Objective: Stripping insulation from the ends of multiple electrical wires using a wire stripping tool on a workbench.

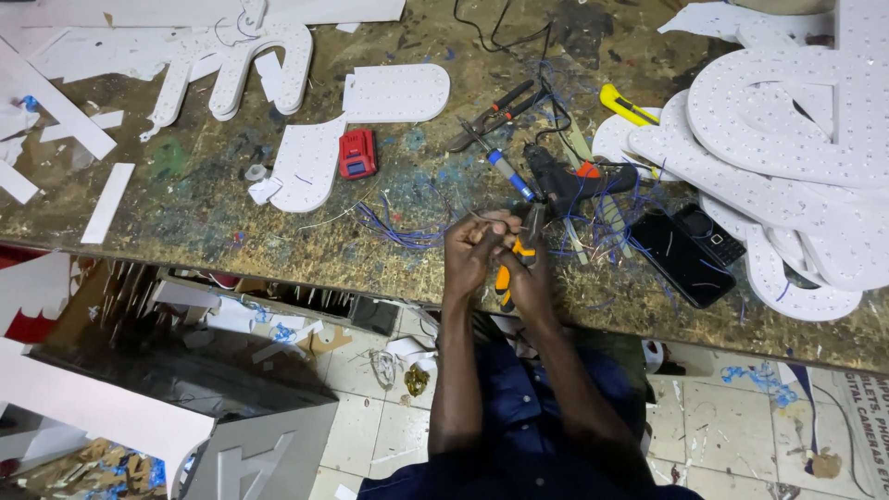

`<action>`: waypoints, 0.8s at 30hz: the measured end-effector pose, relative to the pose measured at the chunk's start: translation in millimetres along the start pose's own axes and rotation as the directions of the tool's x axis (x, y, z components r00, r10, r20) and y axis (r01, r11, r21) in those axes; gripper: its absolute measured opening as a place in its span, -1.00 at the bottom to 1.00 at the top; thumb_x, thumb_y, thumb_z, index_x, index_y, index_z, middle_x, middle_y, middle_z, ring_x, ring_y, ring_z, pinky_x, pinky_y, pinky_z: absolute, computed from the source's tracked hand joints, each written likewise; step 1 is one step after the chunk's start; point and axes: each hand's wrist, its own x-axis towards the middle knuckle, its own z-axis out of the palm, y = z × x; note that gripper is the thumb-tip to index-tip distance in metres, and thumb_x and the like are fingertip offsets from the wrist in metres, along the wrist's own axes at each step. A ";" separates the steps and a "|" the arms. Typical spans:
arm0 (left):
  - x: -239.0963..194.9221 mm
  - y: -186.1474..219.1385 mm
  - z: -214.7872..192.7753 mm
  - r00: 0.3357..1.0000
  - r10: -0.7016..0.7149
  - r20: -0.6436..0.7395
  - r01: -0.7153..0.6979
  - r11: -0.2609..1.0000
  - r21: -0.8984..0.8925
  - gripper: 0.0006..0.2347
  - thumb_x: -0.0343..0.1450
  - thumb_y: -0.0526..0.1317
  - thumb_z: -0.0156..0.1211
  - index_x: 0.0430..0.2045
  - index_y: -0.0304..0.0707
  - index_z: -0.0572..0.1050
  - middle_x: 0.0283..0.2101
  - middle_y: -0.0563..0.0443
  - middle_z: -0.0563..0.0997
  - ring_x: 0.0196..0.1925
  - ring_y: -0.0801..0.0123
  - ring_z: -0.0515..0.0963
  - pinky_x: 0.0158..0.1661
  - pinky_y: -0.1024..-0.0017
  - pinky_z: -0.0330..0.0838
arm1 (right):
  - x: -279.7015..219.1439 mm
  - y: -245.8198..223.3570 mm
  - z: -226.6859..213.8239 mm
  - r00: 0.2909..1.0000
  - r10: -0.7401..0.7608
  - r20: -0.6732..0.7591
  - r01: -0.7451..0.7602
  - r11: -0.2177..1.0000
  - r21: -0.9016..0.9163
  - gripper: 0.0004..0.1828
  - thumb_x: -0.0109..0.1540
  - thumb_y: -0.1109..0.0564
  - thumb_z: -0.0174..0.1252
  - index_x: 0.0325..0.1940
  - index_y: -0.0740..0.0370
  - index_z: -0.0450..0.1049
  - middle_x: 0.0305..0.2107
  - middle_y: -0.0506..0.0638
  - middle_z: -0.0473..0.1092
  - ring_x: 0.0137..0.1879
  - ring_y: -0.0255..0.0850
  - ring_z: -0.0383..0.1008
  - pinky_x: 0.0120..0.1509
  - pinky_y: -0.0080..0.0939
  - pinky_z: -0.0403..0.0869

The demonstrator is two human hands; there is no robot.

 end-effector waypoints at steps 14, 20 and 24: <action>-1.0 12.0 9.0 0.998 0.061 -0.026 -0.057 0.988 0.143 -0.86 0.59 -0.41 0.35 -0.02 -0.52 0.73 -0.33 -0.32 0.82 -0.23 0.37 0.79 -0.20 0.41 0.75 | 7.5 14.4 -7.1 0.999 0.043 0.018 -0.040 0.992 -0.121 -0.46 0.47 0.09 0.30 0.47 0.40 0.40 0.17 0.36 0.43 0.32 0.24 0.51 0.36 0.39 0.46; -1.8 16.1 14.8 0.999 0.027 -0.029 -0.023 0.992 0.121 -0.83 0.60 -0.41 0.33 0.03 -0.53 0.72 -0.23 -0.37 0.83 -0.21 0.31 0.84 -0.18 0.44 0.76 | 6.8 -1.2 -8.4 0.999 -0.005 0.041 0.010 0.992 -0.129 -0.62 0.51 0.16 0.21 0.37 0.43 0.45 0.07 0.31 0.45 0.23 0.24 0.53 0.33 0.38 0.48; -1.3 4.0 7.5 1.000 0.015 -0.008 -0.015 0.997 0.073 -0.77 0.66 -0.30 0.25 0.07 -0.59 0.68 -0.21 -0.36 0.83 -0.18 0.26 0.84 -0.14 0.39 0.79 | -0.6 -1.2 -7.2 0.998 0.043 -0.035 -0.047 0.992 -0.116 -0.66 0.49 -0.05 0.33 0.03 0.30 0.49 -0.24 0.02 0.33 -0.05 -0.13 0.40 0.08 0.08 0.37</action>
